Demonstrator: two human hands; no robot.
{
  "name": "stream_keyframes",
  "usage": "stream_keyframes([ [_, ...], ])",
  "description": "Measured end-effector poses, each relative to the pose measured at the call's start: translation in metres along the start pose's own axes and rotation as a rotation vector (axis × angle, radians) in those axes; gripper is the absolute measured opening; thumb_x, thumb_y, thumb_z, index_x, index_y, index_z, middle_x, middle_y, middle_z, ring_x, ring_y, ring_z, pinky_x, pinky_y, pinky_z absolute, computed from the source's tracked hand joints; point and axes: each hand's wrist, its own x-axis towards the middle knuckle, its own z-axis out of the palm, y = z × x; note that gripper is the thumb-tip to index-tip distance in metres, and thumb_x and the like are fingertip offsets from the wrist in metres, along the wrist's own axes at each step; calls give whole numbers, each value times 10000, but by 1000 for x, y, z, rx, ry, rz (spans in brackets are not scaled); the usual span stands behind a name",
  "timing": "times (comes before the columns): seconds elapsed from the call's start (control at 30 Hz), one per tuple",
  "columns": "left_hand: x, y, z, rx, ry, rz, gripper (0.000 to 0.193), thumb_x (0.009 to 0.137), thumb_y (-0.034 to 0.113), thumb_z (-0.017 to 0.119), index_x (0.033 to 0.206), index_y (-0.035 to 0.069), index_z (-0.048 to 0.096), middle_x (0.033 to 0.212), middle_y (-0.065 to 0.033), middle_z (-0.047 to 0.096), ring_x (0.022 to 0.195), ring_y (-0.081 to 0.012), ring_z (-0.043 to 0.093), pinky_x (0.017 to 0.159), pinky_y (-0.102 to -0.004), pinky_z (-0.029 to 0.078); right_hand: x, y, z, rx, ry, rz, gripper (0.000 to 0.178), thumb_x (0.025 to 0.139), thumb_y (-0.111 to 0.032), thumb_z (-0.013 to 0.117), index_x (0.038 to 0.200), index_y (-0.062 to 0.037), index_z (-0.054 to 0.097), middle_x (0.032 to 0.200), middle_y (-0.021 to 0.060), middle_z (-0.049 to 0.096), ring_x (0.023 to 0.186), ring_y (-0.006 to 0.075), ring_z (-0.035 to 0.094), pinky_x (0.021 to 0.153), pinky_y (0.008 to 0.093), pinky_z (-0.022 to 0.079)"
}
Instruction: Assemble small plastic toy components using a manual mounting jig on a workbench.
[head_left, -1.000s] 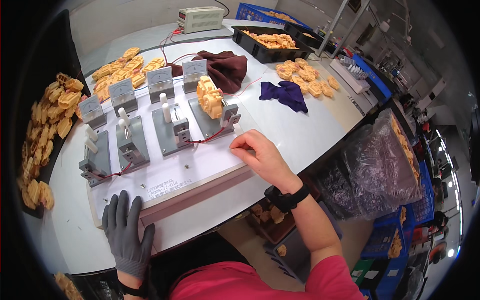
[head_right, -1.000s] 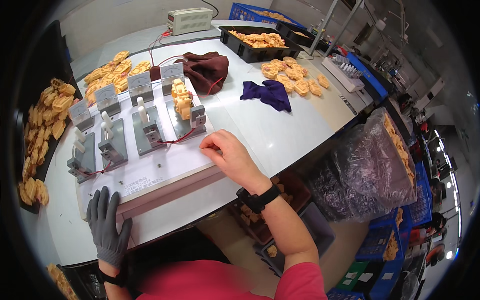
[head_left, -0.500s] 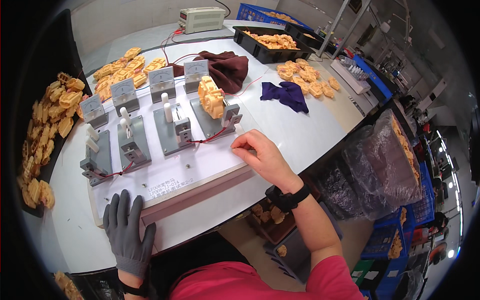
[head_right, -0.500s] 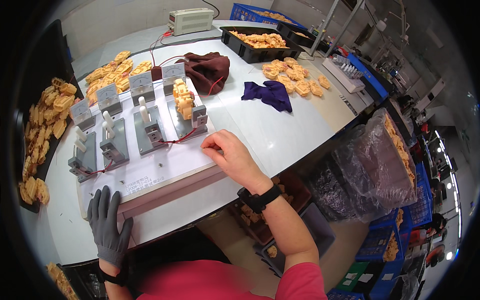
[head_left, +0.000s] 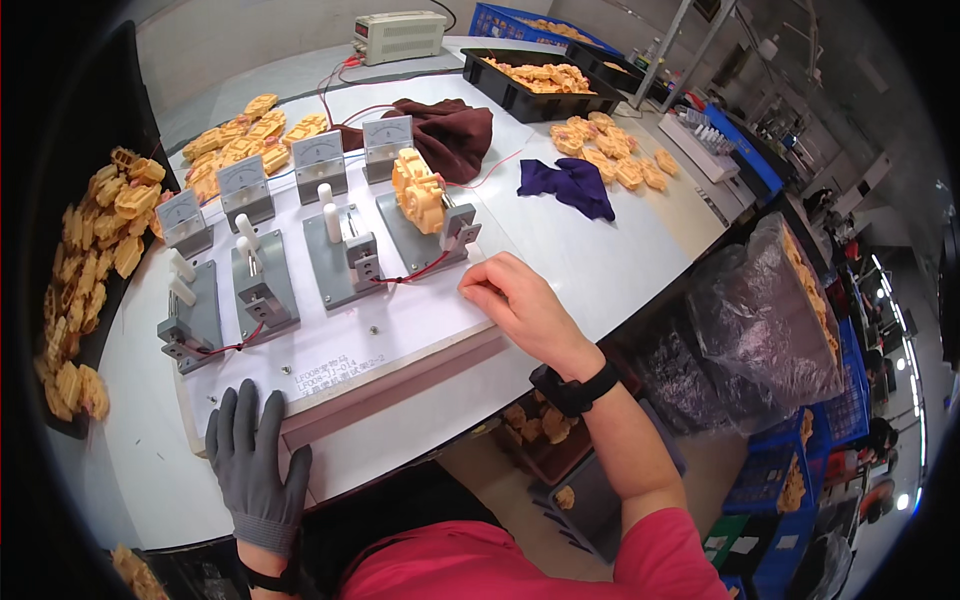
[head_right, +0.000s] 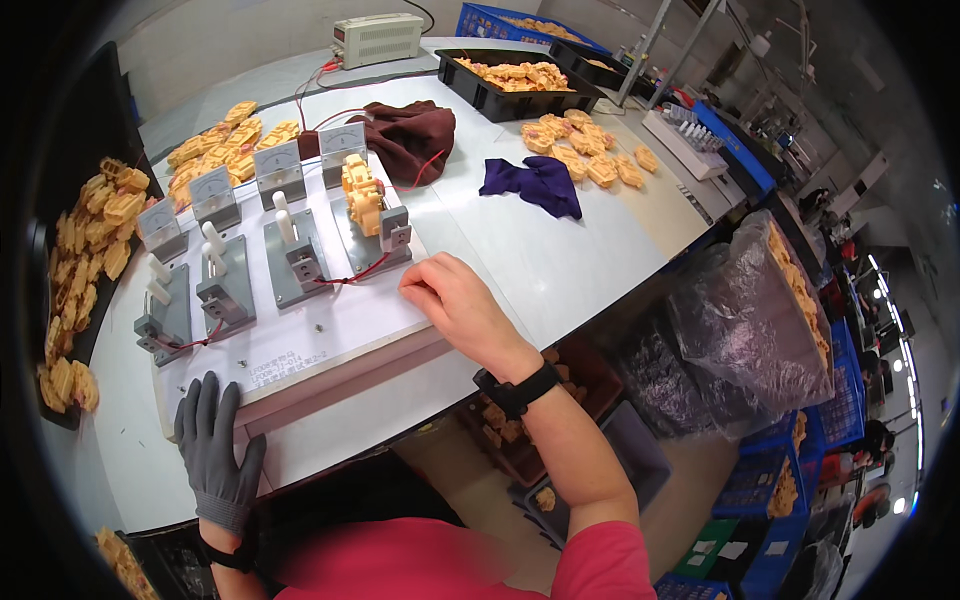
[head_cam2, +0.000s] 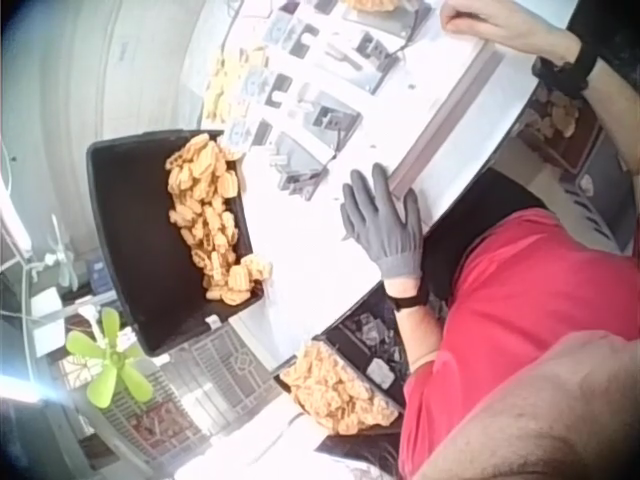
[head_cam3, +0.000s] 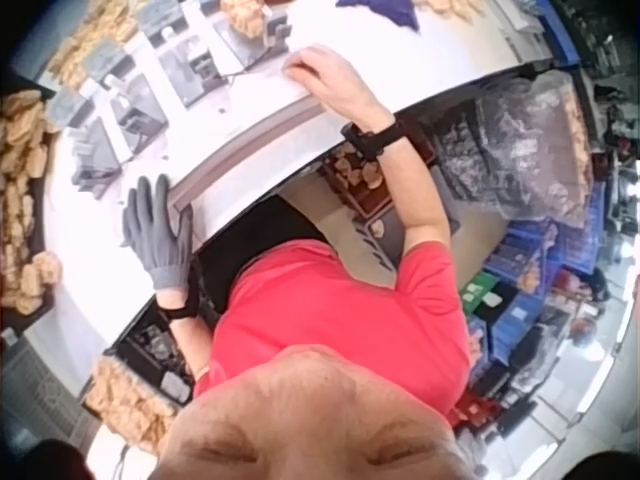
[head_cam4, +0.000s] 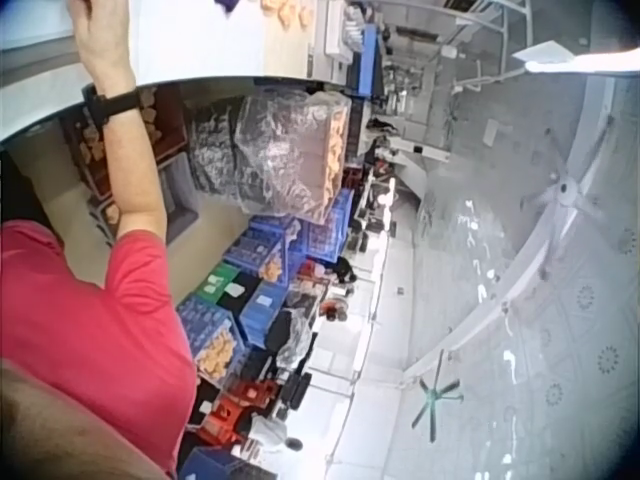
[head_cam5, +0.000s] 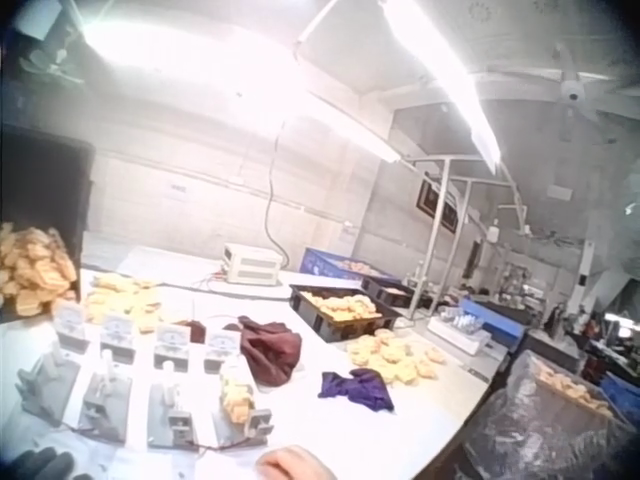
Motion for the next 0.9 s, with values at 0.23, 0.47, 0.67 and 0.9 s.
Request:
stream_keyframes([
  [0.23, 0, 0, 0, -6, 12, 7, 643, 731, 153, 697, 1349, 91, 527, 1453, -183, 434, 1355, -395, 368, 1138, -508, 251, 3, 1, 2, -29, 5, 8, 122, 917, -126, 603, 928, -7, 627, 872, 125, 578, 841, 285, 563, 749, 365, 463],
  [0.47, 0, -2, -2, -3, -21, 17, 656, 755, 146, 660, 1384, 73, 490, 1477, -189, 409, 1375, -398, 344, 1139, -500, 242, 2, 0, 4, -26, 13, 28, 129, 915, -128, 591, 913, -5, 628, 871, 122, 577, 846, 285, 562, 754, 372, 459],
  [0.67, -1, -3, -1, 16, -11, 22, 661, 749, 168, 668, 1380, 72, 495, 1471, -193, 416, 1367, -405, 350, 1135, -502, 244, 0, -1, 6, -17, 42, 6, 127, 910, -133, 597, 909, -11, 629, 868, 120, 578, 857, 289, 558, 764, 378, 454],
  [0.9, 0, 1, -8, 24, 8, 52, 597, 784, 227, 691, 1347, 103, 534, 1402, -195, 477, 1322, -399, 398, 1118, -495, 278, -2, 5, 3, -9, 30, -11, 135, 929, -137, 601, 966, -11, 633, 886, 94, 561, 807, 218, 551, 745, 318, 454],
])
